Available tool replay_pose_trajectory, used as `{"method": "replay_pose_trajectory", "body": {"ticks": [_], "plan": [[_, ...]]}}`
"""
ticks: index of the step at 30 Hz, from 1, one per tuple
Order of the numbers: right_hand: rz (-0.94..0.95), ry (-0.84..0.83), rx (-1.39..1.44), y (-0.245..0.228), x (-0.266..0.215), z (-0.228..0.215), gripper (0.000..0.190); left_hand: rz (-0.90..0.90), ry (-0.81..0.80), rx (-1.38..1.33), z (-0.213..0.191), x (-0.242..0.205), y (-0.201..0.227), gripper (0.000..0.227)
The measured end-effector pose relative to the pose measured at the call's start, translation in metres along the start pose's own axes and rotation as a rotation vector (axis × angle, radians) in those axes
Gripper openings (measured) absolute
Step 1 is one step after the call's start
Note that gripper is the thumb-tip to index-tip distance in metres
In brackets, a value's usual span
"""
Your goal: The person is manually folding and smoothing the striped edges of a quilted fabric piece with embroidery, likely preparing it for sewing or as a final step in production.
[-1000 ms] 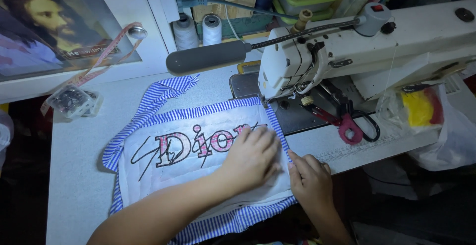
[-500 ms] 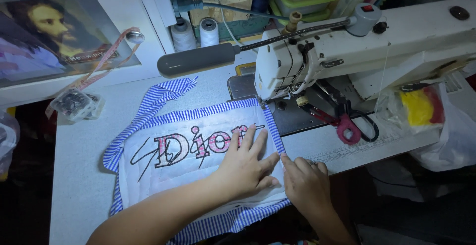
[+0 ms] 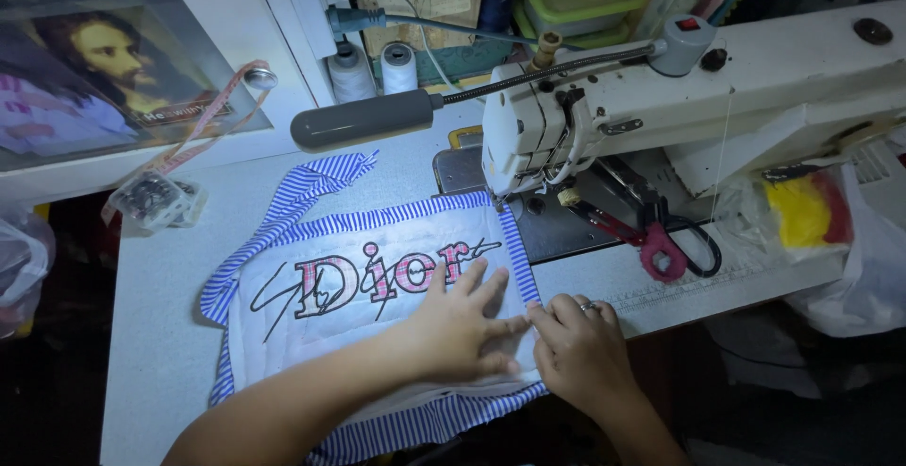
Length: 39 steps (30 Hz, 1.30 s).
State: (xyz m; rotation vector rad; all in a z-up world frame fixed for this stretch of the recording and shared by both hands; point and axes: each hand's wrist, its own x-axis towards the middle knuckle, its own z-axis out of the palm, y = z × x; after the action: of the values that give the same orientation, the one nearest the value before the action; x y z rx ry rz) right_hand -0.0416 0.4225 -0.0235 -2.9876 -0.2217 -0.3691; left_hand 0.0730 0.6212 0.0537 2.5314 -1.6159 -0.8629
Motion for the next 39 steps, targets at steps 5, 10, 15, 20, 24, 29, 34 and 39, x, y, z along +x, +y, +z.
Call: {"method": "replay_pose_trajectory", "body": {"ticks": [5, 10, 15, 20, 24, 29, 34, 39], "plan": [[-0.211, 0.028, 0.214, 0.007, 0.007, -0.014, 0.036, -0.199, 0.229, 0.033, 0.002, 0.010, -0.026, 0.071], [-0.235, -0.070, 0.283, 0.014, 0.001, -0.021, 0.052, -0.316, 0.081, -0.067, -0.014, -0.003, -0.009, 0.078], [-0.345, -0.218, 0.246, 0.024, -0.014, -0.028, 0.083, -0.302, 0.394, 0.008, 0.020, 0.001, -0.015, 0.080], [-0.429, -0.010, 0.087, 0.038, -0.024, 0.008, 0.082, -0.241, 0.421, 0.028, 0.024, -0.002, -0.017, 0.084], [-0.508, 0.060, 0.209, 0.042, -0.018, 0.009, 0.085, 0.034, 0.699, 0.164, 0.050, 0.010, -0.028, 0.067], [-0.539, 0.008, 0.451, 0.045, -0.010, 0.000, 0.038, -0.094, 0.434, 0.074, 0.024, 0.006, -0.016, 0.079], [-0.505, -0.068, 0.378, 0.039, -0.008, -0.008, 0.041, -0.172, 0.455, 0.035, 0.019, 0.001, -0.009, 0.076], [-0.379, -0.094, 0.411, 0.046, -0.017, -0.002, 0.051, 0.057, 0.531, 0.009, 0.032, -0.003, 0.019, 0.041]]}}
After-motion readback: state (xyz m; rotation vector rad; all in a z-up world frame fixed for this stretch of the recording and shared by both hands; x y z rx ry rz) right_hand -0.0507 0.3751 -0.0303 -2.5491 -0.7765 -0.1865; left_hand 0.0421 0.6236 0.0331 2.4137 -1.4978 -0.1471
